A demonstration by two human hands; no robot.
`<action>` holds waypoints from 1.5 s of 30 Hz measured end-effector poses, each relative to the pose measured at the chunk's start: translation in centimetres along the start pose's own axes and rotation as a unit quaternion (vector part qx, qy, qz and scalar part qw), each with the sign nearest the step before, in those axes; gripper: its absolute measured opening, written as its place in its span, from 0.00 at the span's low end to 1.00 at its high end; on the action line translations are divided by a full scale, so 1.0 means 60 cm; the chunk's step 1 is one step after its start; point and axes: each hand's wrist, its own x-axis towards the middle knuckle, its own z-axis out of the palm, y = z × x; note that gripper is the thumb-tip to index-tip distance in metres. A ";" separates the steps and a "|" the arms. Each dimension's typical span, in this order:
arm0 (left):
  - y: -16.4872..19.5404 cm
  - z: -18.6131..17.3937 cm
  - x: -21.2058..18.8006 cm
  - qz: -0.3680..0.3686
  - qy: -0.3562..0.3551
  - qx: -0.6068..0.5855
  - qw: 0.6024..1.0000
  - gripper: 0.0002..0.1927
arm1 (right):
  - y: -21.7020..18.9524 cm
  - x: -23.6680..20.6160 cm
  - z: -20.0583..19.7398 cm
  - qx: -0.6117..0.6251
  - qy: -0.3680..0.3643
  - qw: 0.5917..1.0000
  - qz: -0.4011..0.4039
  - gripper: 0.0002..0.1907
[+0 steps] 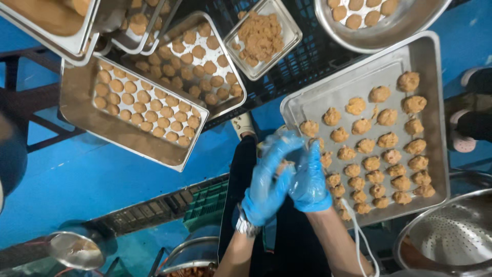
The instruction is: The person wearing blue gloves takes portions of a brown dough-like mixture from a tray, rolls and shapes each portion between both hands, and places the shaped pieces onto trays, filling the empty spots on the trays.
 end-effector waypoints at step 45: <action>-0.302 -0.393 0.065 -0.256 0.191 -0.602 0.732 0.20 | 0.096 0.892 -0.036 -0.244 0.134 0.921 -0.272 0.09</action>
